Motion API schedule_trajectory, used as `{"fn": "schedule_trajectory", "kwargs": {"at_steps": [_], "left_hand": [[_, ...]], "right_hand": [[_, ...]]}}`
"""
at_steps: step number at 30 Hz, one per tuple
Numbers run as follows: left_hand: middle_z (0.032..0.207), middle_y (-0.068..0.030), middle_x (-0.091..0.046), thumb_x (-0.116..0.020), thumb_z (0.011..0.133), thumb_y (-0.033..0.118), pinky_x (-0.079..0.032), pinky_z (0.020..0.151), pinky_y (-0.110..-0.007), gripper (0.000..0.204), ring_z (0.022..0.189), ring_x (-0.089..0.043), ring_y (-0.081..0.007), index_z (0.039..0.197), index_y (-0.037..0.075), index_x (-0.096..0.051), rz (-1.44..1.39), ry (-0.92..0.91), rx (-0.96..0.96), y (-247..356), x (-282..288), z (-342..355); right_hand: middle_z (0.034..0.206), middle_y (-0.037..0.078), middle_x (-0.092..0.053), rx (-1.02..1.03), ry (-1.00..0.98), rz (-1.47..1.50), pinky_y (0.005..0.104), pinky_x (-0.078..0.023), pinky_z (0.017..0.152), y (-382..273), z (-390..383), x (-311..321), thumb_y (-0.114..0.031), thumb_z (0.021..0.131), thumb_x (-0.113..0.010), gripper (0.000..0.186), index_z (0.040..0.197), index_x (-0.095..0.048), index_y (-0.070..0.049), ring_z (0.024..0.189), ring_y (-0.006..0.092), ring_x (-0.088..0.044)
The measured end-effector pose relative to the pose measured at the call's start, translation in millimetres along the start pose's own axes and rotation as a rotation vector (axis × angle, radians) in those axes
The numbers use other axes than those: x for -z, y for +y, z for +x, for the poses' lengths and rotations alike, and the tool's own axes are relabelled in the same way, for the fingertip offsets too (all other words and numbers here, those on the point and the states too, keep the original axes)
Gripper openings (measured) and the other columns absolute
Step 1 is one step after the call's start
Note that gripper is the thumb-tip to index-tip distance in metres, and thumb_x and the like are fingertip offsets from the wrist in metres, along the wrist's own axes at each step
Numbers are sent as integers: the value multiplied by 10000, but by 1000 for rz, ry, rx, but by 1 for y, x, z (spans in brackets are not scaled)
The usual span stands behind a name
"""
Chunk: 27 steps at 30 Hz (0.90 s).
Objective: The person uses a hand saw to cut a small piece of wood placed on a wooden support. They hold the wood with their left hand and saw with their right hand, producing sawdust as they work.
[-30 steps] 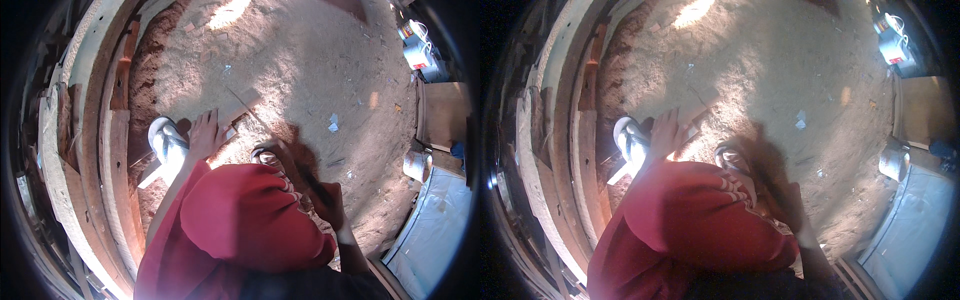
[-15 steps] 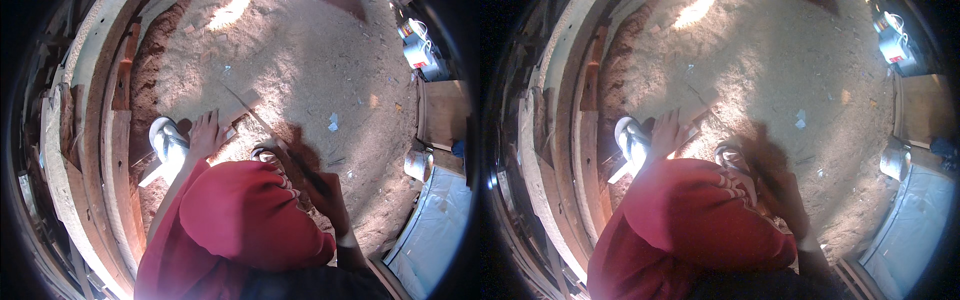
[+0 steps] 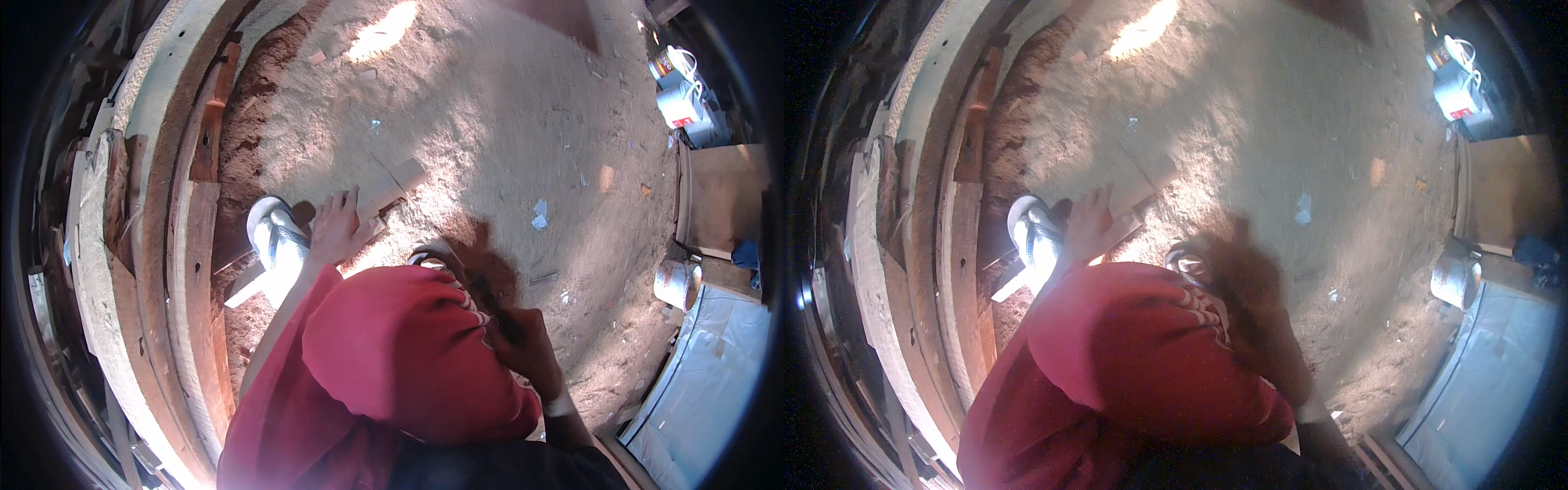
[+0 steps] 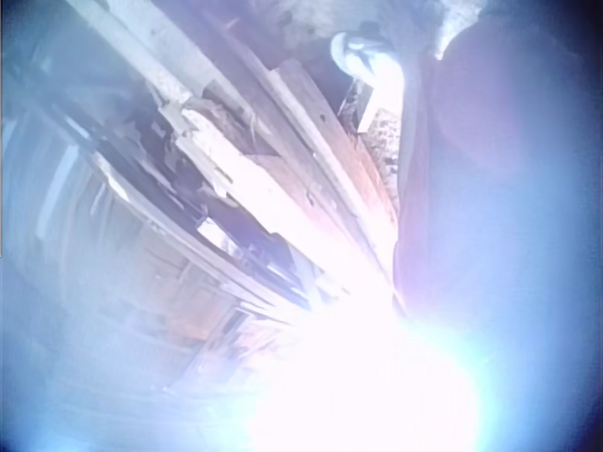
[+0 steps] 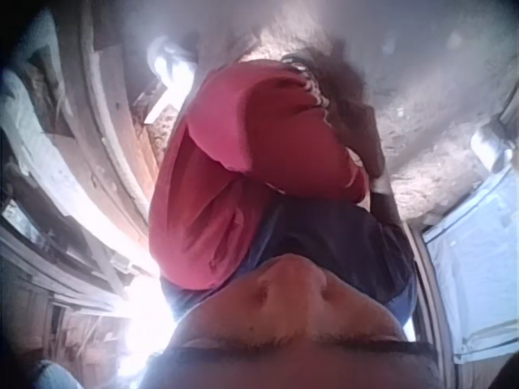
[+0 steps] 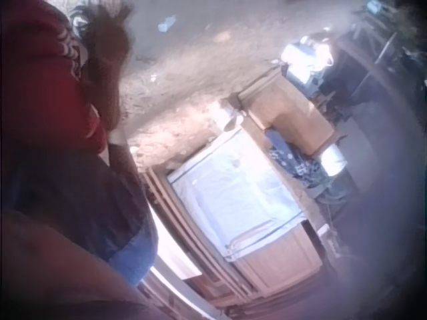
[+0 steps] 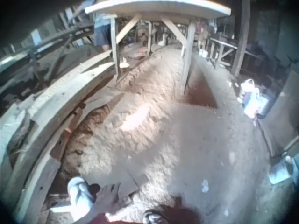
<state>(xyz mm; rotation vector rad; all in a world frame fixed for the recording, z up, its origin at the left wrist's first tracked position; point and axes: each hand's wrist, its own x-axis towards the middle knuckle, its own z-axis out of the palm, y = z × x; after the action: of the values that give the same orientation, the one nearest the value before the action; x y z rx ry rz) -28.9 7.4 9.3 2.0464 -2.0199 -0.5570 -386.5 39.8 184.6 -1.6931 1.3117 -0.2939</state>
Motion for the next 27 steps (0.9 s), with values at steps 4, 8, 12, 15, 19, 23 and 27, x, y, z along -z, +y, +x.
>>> {"fn": "schedule_trajectory", "kwargs": {"at_steps": [4, 8, 12, 15, 19, 23, 27], "left_hand": [[1358, -240, -551, -651, 950, 461, -422, 1053, -523, 794, 1260, -537, -413, 1513, -56, -438, -27, -46, 57, 2, 11, -2], [1349, -241, -554, -648, 955, 449, -412, 1060, -521, 782, 1246, -543, -410, 1512, -58, -438, -48, -12, 49, 2, 11, -2], [1324, -236, -561, -644, 963, 424, -414, 1053, -523, 747, 1227, -549, -408, 1505, -50, -448, -71, 15, 36, -4, 1, -4], [1309, -234, -566, -643, 966, 408, -415, 1047, -529, 716, 1217, -552, -410, 1491, -45, -462, -109, 18, 33, -3, 2, -4], [1306, -235, -569, -647, 966, 396, -416, 1045, -535, 693, 1211, -556, -408, 1474, -42, -475, -98, 67, 41, -9, -2, -7], [1311, -235, -570, -651, 964, 385, -413, 1061, -536, 682, 1225, -552, -411, 1471, -37, -478, -111, 64, 37, -11, -5, -8], [1330, -236, -570, -650, 967, 372, -405, 1079, -538, 677, 1243, -546, -412, 1482, -32, -477, -162, 4, 70, -2, 11, -7]], "right_hand": [[605, 64, -581, -133, -29, -37, 343, -386, 517, 11, -36, 23, -142, 934, -717, 209, 833, -653, 29, 627, 90, -513], [687, 145, -620, -313, -17, -38, 388, -462, 561, 19, -70, 44, -122, 933, -696, 144, 934, -692, 22, 623, 234, -620], [589, -21, -549, -286, 53, 87, 285, -375, 495, 2, -52, 10, -188, 955, -730, 299, 742, -654, 8, 589, 43, -510], [573, -14, -566, -250, 33, 82, 289, -377, 476, -2, -48, 1, -202, 950, -734, 317, 716, -649, -6, 543, 63, -526], [563, -18, -556, -265, 39, 52, 286, -371, 468, -2, -67, 28, -177, 952, -718, 313, 703, -635, -7, 521, 68, -526], [600, 28, -582, -356, 8, 48, 307, -404, 508, -23, -57, 36, -94, 956, -654, 200, 789, -672, 16, 557, 78, -516], [602, 21, -578, -319, 5, 61, 309, -412, 511, -25, -45, 18, -121, 977, -668, 232, 790, -658, 15, 565, 79, -523]]}}
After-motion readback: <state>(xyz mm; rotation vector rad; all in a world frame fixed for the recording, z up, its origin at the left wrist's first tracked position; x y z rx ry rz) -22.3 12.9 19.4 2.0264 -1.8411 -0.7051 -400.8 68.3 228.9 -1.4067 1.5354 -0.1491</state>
